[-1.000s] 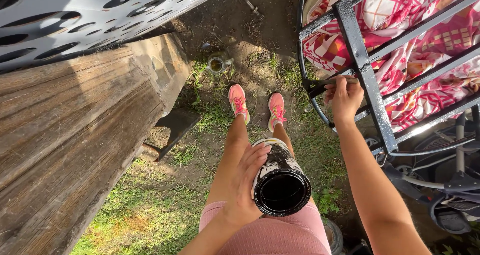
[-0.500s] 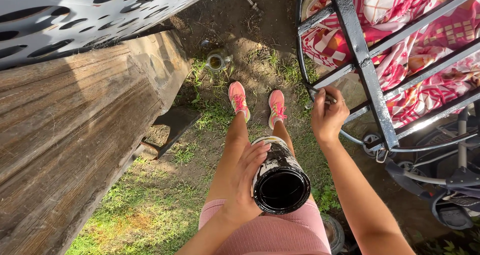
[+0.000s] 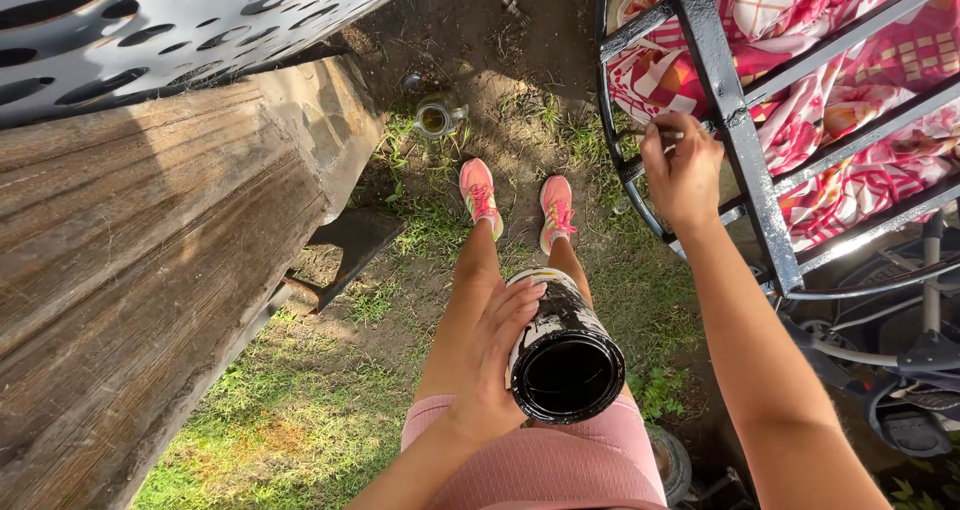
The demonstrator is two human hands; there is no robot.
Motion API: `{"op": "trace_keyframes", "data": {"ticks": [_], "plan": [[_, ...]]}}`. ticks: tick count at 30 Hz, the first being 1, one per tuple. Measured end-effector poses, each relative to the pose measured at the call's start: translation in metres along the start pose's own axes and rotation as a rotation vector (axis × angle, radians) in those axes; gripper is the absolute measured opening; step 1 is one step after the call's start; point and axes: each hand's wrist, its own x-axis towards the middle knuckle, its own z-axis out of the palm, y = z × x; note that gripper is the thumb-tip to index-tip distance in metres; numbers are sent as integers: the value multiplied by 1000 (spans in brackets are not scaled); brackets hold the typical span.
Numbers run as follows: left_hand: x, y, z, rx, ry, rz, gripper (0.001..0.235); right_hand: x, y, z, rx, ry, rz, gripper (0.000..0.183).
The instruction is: Painting a metal frame using a paintbrush and a can of black paint.
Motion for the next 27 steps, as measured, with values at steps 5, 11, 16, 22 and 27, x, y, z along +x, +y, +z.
{"op": "trace_keyframes", "data": {"ticks": [5, 11, 16, 22, 27], "plan": [[-4, 1, -2, -7, 15, -8, 58, 41, -11, 3, 83, -36, -67, 17], [-6, 2, -3, -29, 16, -31, 53, 26, -17, 3, 167, 62, -237, 24], [-7, 2, -7, -41, 46, -17, 50, -28, 2, -10, -198, -125, -184, 17], [-11, 5, -12, -28, 61, -21, 57, -22, 2, -21, -124, -200, -152, 24], [-14, 8, -13, -14, 60, -11, 54, 41, -12, -2, -195, -60, -314, 14]]}}
